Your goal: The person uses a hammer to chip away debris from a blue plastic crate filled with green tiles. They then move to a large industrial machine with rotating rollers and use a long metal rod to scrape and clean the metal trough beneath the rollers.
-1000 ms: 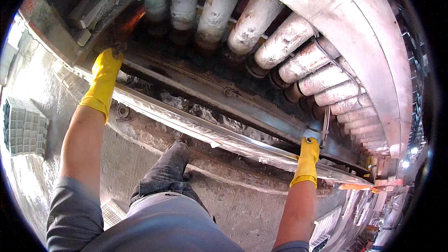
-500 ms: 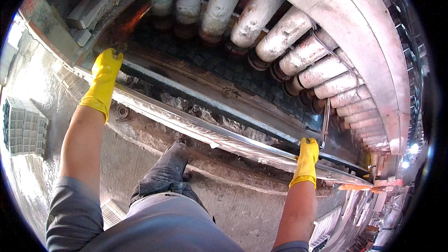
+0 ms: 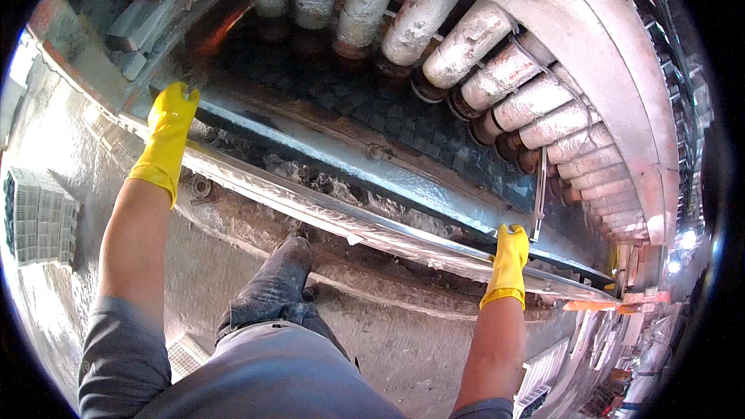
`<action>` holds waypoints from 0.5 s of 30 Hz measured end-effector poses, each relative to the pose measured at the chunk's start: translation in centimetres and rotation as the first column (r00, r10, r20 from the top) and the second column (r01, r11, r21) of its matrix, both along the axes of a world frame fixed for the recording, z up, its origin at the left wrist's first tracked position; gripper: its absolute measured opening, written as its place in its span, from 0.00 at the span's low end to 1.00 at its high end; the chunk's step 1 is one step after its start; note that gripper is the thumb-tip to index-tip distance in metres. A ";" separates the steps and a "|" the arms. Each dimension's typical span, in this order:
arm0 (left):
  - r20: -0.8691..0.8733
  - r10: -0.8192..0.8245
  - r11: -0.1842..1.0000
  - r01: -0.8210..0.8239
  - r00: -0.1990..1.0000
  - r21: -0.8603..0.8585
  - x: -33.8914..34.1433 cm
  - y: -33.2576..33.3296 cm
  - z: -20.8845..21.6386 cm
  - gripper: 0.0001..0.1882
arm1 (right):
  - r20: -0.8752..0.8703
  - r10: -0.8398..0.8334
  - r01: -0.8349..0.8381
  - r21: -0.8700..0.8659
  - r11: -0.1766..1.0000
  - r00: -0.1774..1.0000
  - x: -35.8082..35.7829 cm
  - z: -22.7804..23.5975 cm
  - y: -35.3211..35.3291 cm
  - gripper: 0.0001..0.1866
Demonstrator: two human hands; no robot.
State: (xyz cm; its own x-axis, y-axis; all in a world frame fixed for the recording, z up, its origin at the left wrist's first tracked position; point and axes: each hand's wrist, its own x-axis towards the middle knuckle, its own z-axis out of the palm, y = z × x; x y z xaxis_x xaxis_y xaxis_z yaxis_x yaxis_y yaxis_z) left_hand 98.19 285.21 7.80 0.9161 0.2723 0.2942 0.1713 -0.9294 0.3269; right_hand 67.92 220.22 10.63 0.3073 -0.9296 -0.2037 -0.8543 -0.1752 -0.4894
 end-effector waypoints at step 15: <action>0.068 -0.052 0.998 0.054 0.996 -0.034 -3.4 3.7 -4.2 0.24 | -0.018 0.008 -0.009 -0.053 0.999 1.000 -4.2 -1.2 2.1 0.26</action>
State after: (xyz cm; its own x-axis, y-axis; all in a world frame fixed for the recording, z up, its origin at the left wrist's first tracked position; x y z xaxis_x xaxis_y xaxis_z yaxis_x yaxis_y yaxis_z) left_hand 94.84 288.88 3.64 0.9079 0.2355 0.3467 0.0988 -0.9242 0.3689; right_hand 63.76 222.33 9.42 0.3120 -0.9365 -0.1598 -0.8613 -0.2078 -0.4637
